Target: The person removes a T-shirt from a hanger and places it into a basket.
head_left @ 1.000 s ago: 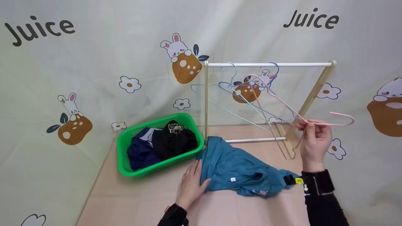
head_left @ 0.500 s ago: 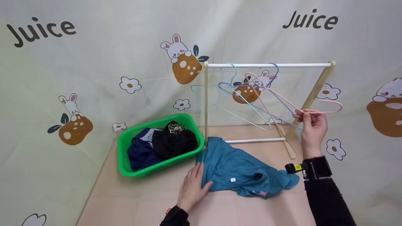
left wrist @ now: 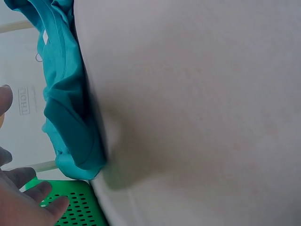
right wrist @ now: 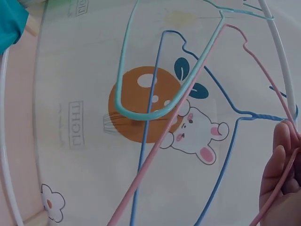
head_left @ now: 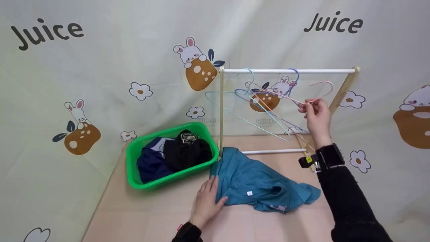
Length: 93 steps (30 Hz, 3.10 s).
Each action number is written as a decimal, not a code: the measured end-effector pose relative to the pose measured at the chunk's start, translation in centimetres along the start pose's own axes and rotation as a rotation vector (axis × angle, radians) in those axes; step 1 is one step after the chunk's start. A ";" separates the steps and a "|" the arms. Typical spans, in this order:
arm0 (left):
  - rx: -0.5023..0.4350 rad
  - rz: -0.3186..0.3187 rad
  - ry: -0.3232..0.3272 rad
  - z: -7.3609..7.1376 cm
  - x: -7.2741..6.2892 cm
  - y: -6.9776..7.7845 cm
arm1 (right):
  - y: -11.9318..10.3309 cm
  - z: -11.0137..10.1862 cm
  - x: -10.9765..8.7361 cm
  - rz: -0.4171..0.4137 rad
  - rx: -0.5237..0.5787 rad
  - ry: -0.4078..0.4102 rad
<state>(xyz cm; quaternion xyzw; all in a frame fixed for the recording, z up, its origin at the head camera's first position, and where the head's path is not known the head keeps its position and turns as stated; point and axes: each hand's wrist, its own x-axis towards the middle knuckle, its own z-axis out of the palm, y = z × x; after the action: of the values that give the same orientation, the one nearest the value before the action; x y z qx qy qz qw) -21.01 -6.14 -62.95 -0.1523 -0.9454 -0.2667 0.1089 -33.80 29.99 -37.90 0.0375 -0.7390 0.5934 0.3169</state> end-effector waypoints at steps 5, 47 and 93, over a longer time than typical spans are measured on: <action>0.025 0.000 -0.003 -0.1 0.2 0.2 | -1.7 1.2 1.9 0.012 -0.192 -0.141; 0.100 -0.059 -0.073 3.1 2.5 2.8 | -0.3 3.0 1.8 -0.215 -0.566 -0.492; 0.081 -0.214 0.001 3.6 3.9 2.3 | 10.0 -4.6 -12.0 -0.574 -0.698 -0.293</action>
<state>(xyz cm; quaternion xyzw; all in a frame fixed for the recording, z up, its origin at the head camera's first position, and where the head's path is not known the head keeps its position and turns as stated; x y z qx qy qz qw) -24.27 -1.40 -63.76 -0.0459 -0.9662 -0.2385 0.0865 -26.61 33.21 -52.11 0.2146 -0.8909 0.1868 0.3542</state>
